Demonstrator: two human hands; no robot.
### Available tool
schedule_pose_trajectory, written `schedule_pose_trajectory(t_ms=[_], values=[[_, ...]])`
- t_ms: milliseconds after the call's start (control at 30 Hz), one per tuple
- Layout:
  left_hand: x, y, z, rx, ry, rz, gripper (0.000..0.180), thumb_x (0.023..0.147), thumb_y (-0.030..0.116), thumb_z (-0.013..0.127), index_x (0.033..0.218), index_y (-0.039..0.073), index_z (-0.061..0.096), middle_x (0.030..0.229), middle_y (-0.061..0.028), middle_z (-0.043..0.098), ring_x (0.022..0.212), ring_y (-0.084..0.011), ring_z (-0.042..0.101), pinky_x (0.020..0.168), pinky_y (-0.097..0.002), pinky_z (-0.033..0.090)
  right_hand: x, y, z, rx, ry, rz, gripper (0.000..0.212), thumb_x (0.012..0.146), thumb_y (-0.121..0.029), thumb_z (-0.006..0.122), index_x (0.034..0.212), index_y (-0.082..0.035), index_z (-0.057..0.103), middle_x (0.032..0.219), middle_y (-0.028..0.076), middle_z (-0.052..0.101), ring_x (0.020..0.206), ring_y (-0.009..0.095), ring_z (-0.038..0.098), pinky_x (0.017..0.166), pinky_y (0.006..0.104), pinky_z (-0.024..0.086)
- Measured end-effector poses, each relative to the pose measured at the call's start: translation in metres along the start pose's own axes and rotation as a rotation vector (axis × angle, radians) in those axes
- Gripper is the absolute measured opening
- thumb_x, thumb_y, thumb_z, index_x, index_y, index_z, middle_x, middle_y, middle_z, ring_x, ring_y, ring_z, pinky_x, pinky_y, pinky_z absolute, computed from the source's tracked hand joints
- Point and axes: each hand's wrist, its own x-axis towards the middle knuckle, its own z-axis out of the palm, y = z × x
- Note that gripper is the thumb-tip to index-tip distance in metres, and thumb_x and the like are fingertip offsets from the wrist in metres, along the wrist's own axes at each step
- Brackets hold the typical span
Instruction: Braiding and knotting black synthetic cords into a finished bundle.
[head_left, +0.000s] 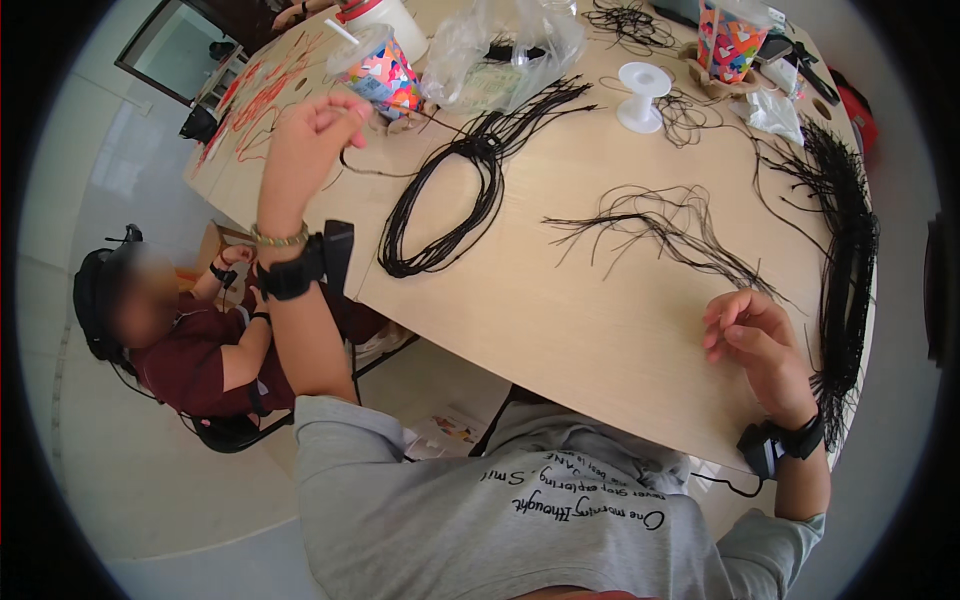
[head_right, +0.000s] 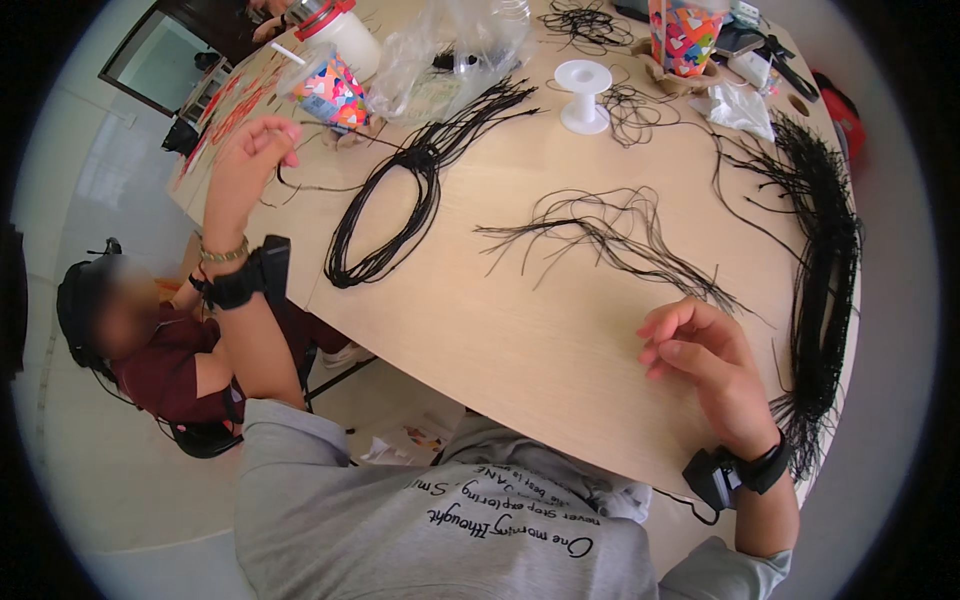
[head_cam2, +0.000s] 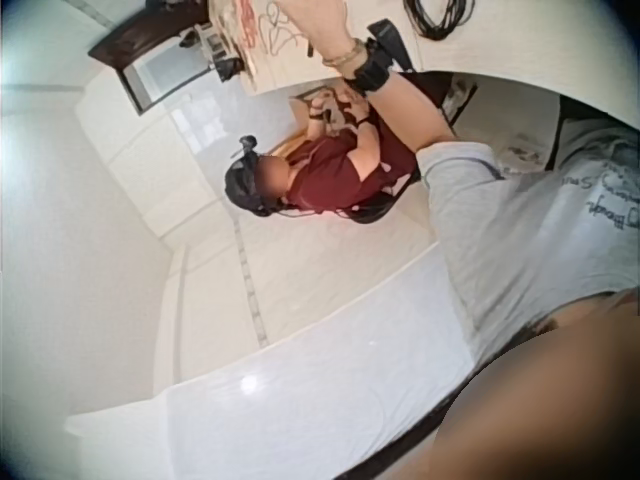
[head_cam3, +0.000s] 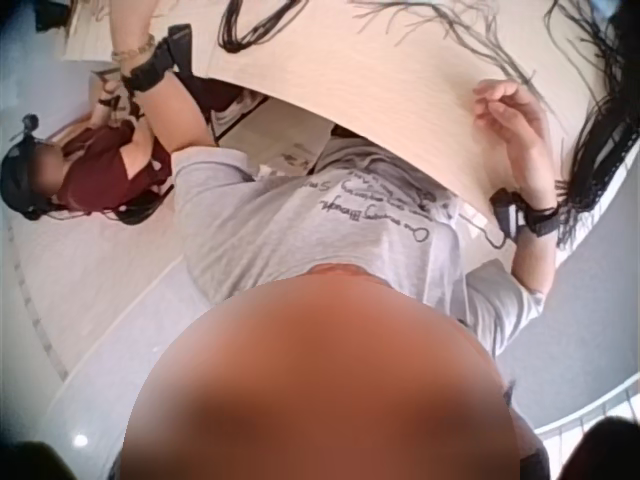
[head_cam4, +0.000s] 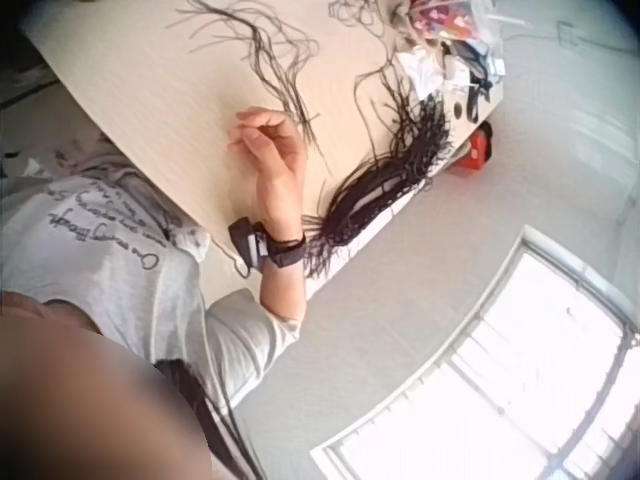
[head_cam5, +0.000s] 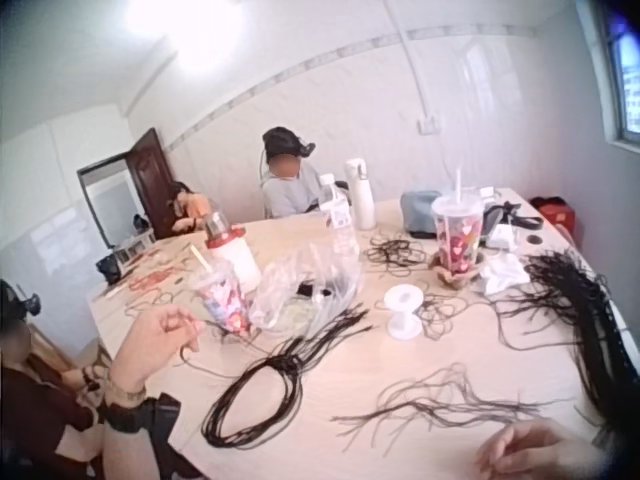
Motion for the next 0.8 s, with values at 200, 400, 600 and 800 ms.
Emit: schedule_pose_trajectory(t_ms=[200,400,600,800], values=[[0.081,0.023,-0.039,0.091,0.16,0.21,0.023,0.09,0.027,0.065,0.095,0.005,0.067,0.068,0.0047,0.058,0.06,-0.0022,0.049,0.054,-0.0171,0.034,0.0,0.0,-0.001,0.002,-0.03,0.006,0.006,0.087,-0.004,0.053,0.091,-0.004,0.057,0.101,0.007,0.06,0.083,0.012,0.059,0.074,0.0261,0.049],[0.105,0.064,-0.056,0.273,0.126,0.226,0.026,0.087,0.033,0.068,0.098,0.009,0.07,0.073,0.0078,0.06,0.061,-0.0014,0.048,0.054,-0.0175,0.033,-0.003,0.001,-0.006,0.02,-0.048,-0.003,0.005,0.088,-0.005,0.054,0.092,-0.004,0.057,0.102,0.007,0.06,0.085,0.012,0.059,0.075,0.0268,0.049],[0.123,0.062,-0.091,0.501,0.127,0.136,0.032,0.09,0.033,0.063,0.108,0.007,0.067,0.089,0.0039,0.064,0.079,-0.0055,0.056,0.069,-0.023,0.044,-0.003,-0.002,0.0,0.003,-0.046,0.019,0.005,0.088,-0.005,0.054,0.092,-0.005,0.057,0.102,0.007,0.06,0.085,0.012,0.059,0.075,0.0265,0.049],[0.109,0.125,-0.086,0.24,0.284,0.227,0.017,0.085,0.016,0.07,0.077,0.002,0.068,0.062,-0.0002,0.061,0.05,-0.0064,0.052,0.044,-0.0195,0.037,-0.003,-0.002,-0.002,0.024,-0.043,0.02,0.006,0.088,-0.005,0.053,0.093,-0.005,0.056,0.102,0.007,0.059,0.086,0.013,0.059,0.075,0.0267,0.048]])
